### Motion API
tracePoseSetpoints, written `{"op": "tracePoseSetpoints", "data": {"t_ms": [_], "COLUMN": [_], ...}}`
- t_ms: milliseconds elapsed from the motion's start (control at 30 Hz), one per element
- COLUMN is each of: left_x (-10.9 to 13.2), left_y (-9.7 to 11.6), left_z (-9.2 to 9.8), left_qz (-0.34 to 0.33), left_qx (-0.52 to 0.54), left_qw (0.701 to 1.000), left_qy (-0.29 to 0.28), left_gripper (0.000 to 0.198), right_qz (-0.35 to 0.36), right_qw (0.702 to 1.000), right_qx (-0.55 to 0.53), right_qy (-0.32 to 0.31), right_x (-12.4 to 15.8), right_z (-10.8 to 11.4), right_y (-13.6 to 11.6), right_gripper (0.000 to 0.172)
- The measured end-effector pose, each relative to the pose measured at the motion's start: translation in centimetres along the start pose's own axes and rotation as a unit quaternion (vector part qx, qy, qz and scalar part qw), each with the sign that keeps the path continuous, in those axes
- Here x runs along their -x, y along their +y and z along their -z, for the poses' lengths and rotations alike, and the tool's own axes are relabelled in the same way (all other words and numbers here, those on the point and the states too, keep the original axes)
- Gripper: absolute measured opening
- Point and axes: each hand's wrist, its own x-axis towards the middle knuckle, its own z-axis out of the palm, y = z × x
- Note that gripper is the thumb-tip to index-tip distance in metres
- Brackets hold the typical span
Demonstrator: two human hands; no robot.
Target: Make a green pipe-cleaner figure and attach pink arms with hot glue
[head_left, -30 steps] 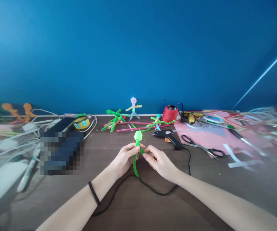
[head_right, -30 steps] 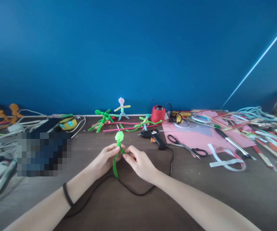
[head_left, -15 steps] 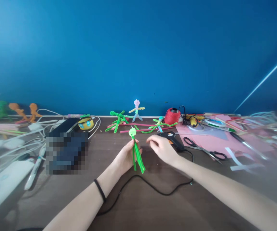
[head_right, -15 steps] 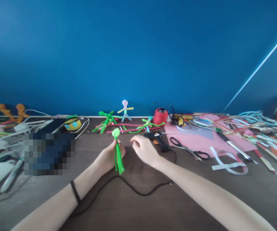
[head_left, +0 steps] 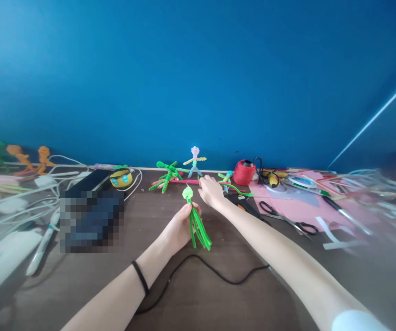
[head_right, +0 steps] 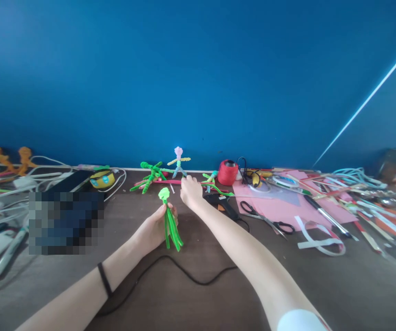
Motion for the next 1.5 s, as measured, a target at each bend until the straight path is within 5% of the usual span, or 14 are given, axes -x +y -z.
{"op": "tracePoseSetpoints", "data": {"t_ms": [700, 1233, 1500], "left_x": [0.6, 0.6, 0.8], "left_y": [0.1, 0.0, 0.1], "left_z": [-0.4, -0.2, -0.5], "left_qz": [-0.005, -0.015, -0.020], "left_qx": [-0.035, -0.032, -0.031], "left_qw": [0.999, 0.999, 0.999], "left_qy": [0.004, 0.006, -0.028], "left_gripper": [0.009, 0.008, 0.007], "right_qz": [0.079, 0.062, 0.091], "right_qw": [0.995, 0.993, 0.972], "right_qx": [0.005, -0.074, -0.139], "right_qy": [-0.055, 0.071, 0.164], "right_x": [-1.7, -2.5, 0.4], "right_z": [1.0, 3.8, 8.5], "right_y": [1.4, 3.0, 3.1], "right_gripper": [0.025, 0.030, 0.028]}}
